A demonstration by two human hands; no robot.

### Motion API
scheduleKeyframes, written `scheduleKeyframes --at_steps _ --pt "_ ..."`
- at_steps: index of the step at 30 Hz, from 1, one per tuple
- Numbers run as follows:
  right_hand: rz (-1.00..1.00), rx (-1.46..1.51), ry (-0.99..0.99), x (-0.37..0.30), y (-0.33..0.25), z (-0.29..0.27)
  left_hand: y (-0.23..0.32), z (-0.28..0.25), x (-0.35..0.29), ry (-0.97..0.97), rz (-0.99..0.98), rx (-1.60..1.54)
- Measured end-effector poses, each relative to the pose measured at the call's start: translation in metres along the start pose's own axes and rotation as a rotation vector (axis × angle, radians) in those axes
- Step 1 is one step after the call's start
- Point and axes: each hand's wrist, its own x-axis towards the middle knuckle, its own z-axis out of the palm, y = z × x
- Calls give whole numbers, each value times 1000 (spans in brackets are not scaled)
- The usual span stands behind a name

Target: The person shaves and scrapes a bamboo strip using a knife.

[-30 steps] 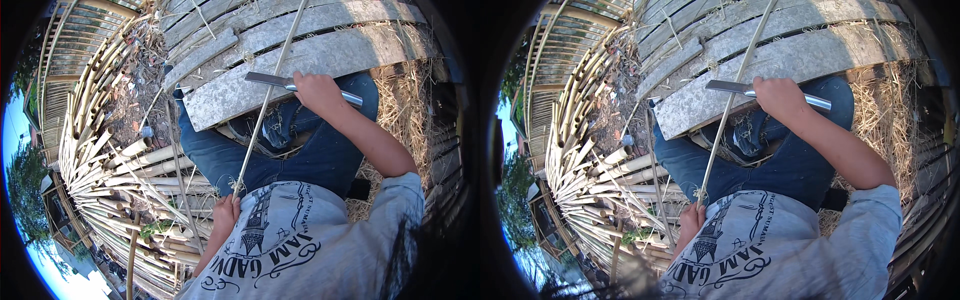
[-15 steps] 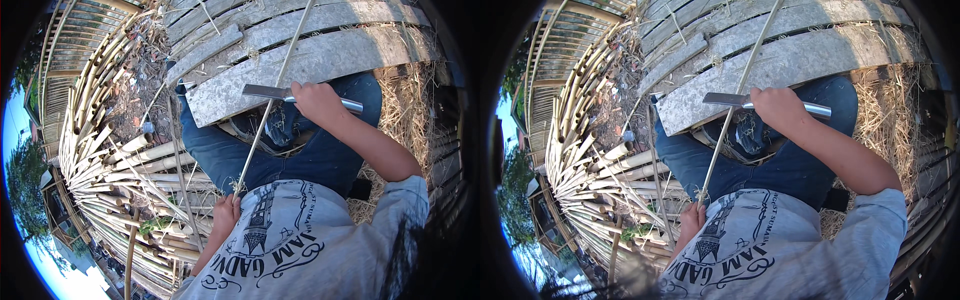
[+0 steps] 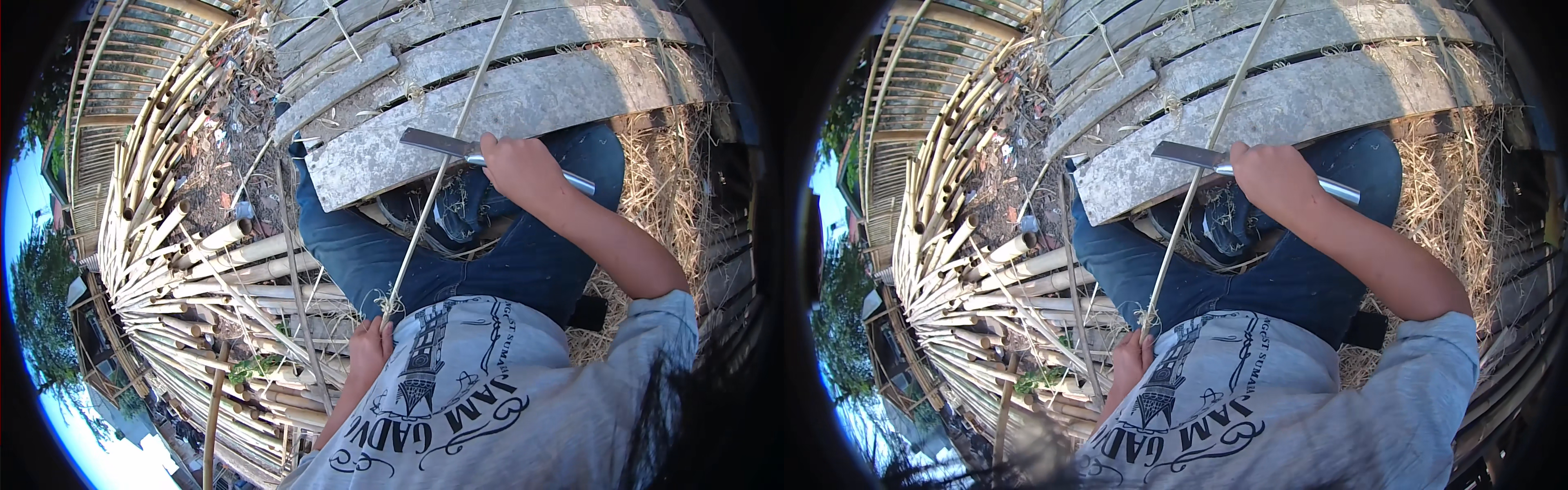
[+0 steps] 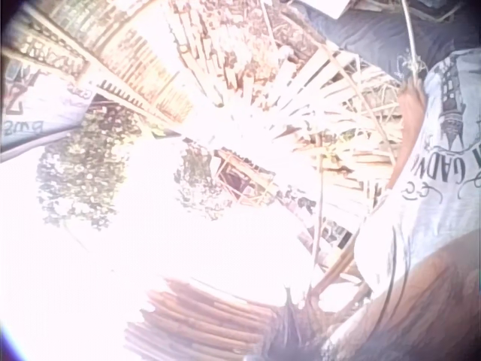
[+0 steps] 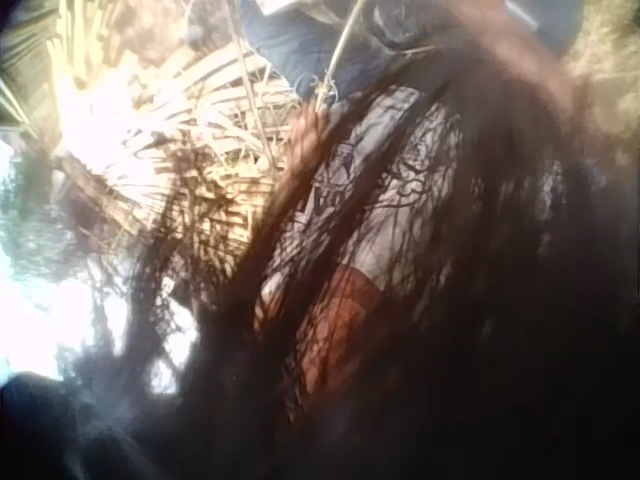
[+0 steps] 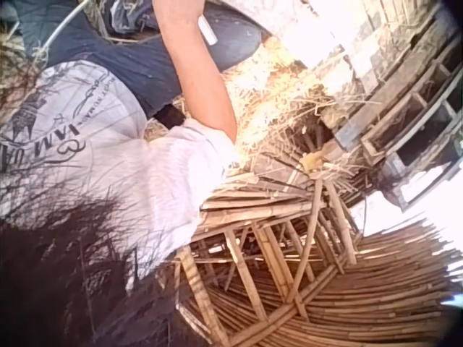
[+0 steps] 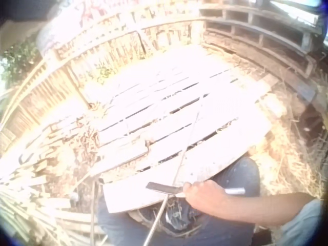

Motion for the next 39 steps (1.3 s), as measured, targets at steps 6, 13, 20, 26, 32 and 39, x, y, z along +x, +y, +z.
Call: scheduleKeyframes --at_steps 6,13,20,26,32,39 --pt "3 13 115 13 20 1 3 -4 2 1 1 -25" --pt "-92 39 63 4 4 0 -5 -3 -9 -11 9 -1" --pt "-22 -57 26 -4 -5 2 -10 0 -9 -5 39 20" --pt "100 -44 147 7 24 5 2 1 2 -40 -29 -6" --pt "15 -68 94 10 22 7 -12 5 -17 -4 -4 -35" --pt "-186 -82 93 -9 -6 1 -10 3 -8 -34 29 -33"
